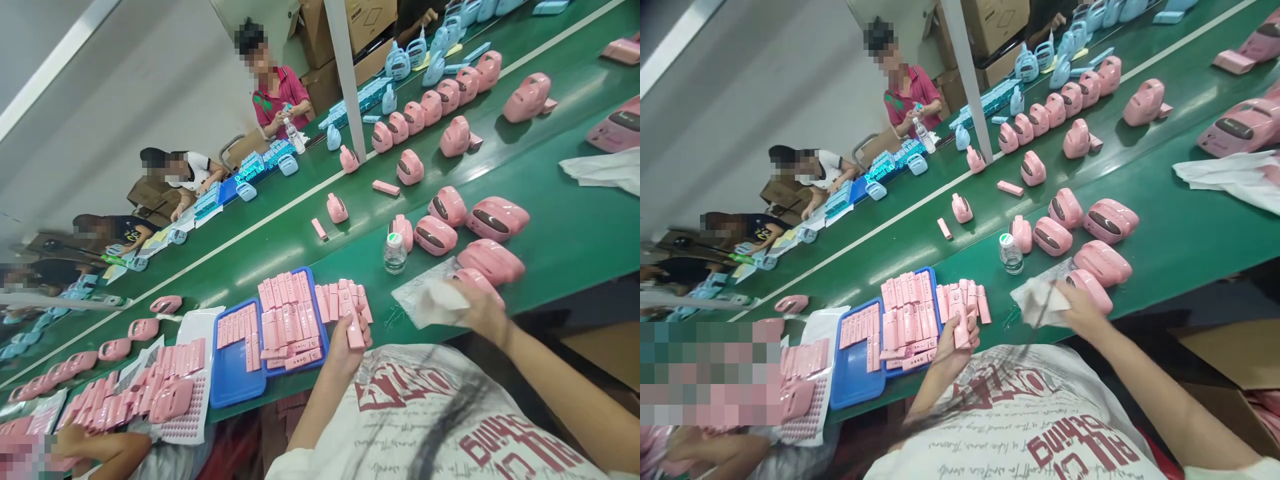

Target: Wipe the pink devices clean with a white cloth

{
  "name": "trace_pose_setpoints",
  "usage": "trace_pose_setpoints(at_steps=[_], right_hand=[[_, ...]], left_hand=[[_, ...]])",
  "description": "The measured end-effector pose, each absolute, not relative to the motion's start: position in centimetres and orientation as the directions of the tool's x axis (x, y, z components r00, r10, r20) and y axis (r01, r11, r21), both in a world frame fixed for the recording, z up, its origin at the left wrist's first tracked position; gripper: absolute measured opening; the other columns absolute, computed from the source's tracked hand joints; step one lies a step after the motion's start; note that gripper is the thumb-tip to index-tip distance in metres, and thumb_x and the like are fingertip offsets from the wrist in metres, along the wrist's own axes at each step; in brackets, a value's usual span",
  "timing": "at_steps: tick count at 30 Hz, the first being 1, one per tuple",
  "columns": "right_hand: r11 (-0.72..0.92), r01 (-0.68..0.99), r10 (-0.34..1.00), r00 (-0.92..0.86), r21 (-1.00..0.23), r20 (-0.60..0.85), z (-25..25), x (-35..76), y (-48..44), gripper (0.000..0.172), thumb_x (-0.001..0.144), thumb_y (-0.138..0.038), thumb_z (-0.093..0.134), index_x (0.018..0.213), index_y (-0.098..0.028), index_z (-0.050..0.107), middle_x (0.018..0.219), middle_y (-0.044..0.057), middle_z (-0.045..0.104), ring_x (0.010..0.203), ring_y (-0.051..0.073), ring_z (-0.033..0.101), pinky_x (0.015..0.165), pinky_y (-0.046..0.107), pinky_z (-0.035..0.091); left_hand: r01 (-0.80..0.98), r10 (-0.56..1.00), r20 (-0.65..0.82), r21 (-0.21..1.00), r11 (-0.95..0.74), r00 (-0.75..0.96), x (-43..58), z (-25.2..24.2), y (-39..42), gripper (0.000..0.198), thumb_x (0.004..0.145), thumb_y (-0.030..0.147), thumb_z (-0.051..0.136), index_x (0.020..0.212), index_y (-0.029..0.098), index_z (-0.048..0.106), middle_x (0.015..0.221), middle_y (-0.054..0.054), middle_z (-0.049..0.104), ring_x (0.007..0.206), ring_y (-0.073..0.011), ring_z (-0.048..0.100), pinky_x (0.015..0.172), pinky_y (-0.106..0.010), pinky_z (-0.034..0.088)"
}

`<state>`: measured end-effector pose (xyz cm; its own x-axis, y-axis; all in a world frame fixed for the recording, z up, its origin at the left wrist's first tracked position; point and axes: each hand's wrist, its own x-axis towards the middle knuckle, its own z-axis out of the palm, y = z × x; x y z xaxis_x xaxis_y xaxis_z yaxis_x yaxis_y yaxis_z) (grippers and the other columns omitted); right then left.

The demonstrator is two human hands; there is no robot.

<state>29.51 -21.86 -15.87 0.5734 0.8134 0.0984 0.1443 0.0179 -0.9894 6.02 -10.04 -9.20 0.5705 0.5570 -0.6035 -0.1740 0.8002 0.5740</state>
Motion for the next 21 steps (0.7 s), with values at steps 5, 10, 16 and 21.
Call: trace_pose_setpoints(at_steps=[5,10,16,21], right_hand=[[-0.447,0.337,0.653,0.756,-0.829,-0.044,-17.5,35.4,-25.7,0.02,0.056,-0.017,0.05,0.068,-0.025,0.065,0.096,0.012,0.067,0.105,0.038,0.055,0.1,0.054,0.036],[-0.572,0.243,0.638,0.733,-0.784,-0.237,-17.9,34.5,-25.5,0.023,0.056,-0.027,0.045,0.07,-0.026,0.063,0.078,0.01,0.068,0.078,0.035,0.062,0.07,0.047,0.049],[-0.545,0.108,0.655,0.675,-0.831,-0.341,-16.1,31.8,-22.4,0.027,0.053,-0.034,0.047,0.071,-0.023,0.063,0.078,0.012,0.069,0.082,0.037,0.062,0.073,0.047,0.048],[-0.389,-0.039,0.826,0.429,-0.92,-0.367,-12.1,27.5,-18.6,0.027,0.058,-0.035,0.05,0.074,-0.021,0.066,0.086,0.007,0.071,0.085,0.03,0.063,0.074,0.039,0.05]], left_hand=[[-0.213,0.559,-0.531,0.576,0.789,0.636,5.8,-9.3,-9.8,0.031,0.066,0.037,0.061,0.088,0.018,0.051,0.06,0.004,0.043,0.044,-0.0076,0.038,0.043,-0.021,0.023],[-0.249,0.572,-0.491,0.575,0.78,0.658,6.6,-8.9,-9.9,0.031,0.06,0.031,0.066,0.084,0.016,0.052,0.064,0.003,0.047,0.048,-0.0071,0.043,0.044,-0.02,0.027],[-0.21,0.661,-0.482,0.694,0.689,0.575,6.5,-9.6,-10.1,0.039,0.051,0.016,0.07,0.088,0.015,0.056,0.063,0.004,0.052,0.052,-0.0085,0.049,0.046,-0.02,0.033],[-0.008,0.64,-0.604,0.725,0.689,0.476,7.5,-10.8,-10.4,0.028,0.049,0.019,0.073,0.072,0.012,0.059,0.066,-0.003,0.062,0.055,-0.0121,0.057,0.051,-0.023,0.04]])
